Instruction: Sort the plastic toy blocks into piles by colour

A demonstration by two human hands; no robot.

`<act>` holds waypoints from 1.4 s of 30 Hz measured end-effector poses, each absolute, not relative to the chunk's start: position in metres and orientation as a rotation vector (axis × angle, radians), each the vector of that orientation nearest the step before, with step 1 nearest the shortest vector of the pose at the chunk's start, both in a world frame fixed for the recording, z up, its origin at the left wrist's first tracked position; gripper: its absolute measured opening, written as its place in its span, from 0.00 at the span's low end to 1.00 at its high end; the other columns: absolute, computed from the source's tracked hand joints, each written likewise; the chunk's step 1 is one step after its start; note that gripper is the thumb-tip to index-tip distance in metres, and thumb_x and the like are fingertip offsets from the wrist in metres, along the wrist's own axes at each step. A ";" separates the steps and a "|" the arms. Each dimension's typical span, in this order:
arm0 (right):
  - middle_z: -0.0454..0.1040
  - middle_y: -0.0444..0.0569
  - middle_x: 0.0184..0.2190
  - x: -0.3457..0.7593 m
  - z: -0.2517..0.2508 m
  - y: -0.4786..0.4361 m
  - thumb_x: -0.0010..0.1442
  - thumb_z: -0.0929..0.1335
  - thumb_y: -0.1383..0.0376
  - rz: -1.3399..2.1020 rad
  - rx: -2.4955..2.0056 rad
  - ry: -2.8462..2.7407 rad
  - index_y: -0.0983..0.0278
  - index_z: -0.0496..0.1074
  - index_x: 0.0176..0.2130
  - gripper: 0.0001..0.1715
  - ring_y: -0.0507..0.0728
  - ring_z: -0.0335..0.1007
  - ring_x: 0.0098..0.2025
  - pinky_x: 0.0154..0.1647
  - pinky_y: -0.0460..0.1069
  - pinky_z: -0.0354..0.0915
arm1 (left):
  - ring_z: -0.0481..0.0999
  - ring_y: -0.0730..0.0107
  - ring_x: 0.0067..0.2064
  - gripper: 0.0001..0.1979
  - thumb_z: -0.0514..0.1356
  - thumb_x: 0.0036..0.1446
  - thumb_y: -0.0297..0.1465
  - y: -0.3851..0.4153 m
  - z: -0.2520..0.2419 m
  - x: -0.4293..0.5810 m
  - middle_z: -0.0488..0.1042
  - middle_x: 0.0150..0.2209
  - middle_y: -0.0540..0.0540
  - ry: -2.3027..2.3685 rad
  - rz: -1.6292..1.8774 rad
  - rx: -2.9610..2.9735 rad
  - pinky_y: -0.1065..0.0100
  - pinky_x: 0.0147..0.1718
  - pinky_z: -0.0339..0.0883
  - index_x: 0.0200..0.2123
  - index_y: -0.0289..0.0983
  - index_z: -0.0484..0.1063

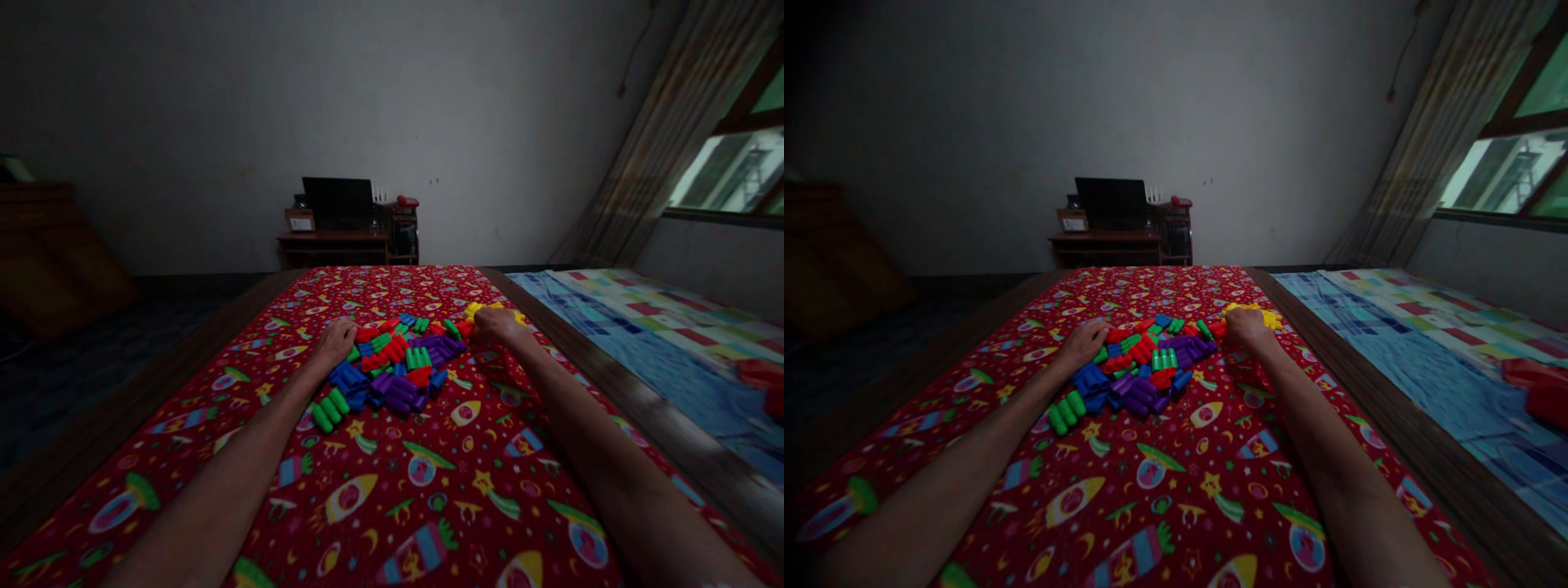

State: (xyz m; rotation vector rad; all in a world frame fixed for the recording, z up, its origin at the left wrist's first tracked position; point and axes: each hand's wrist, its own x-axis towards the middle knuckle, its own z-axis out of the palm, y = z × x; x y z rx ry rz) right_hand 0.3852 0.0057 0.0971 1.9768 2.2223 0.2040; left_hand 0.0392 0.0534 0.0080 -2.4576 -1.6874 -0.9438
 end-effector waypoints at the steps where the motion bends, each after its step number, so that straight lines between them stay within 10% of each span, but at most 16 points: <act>1: 0.75 0.60 0.49 0.387 0.099 0.006 0.56 0.70 0.61 0.188 1.992 2.210 0.65 0.74 0.49 0.21 0.63 0.72 0.50 0.43 0.50 0.67 | 0.75 0.60 0.45 0.17 0.47 0.57 0.34 0.053 0.008 0.039 0.79 0.40 0.41 -1.689 -0.944 -2.461 0.61 0.50 0.68 0.35 0.37 0.76; 24: 0.75 0.62 0.47 0.414 0.105 0.015 0.64 0.59 0.63 0.375 2.527 2.171 0.69 0.74 0.49 0.21 0.63 0.71 0.49 0.42 0.49 0.63 | 0.75 0.61 0.46 0.17 0.47 0.57 0.33 0.055 0.006 0.037 0.79 0.40 0.43 -1.679 -0.952 -2.455 0.60 0.51 0.68 0.35 0.38 0.76; 30: 0.79 0.55 0.36 0.378 0.096 0.019 0.65 0.59 0.59 0.125 2.078 2.716 0.67 0.78 0.39 0.22 0.57 0.73 0.39 0.37 0.46 0.61 | 0.75 0.59 0.46 0.18 0.47 0.57 0.34 0.053 0.008 0.039 0.78 0.41 0.41 -1.711 -0.951 -2.461 0.59 0.51 0.67 0.35 0.37 0.76; 42: 0.74 0.55 0.50 0.335 0.040 0.021 0.70 0.53 0.57 -0.397 1.638 3.170 0.65 0.70 0.52 0.26 0.56 0.69 0.52 0.54 0.49 0.60 | 0.75 0.59 0.47 0.18 0.47 0.57 0.34 0.050 0.011 0.039 0.78 0.42 0.40 -1.717 -0.950 -2.476 0.60 0.52 0.66 0.36 0.37 0.76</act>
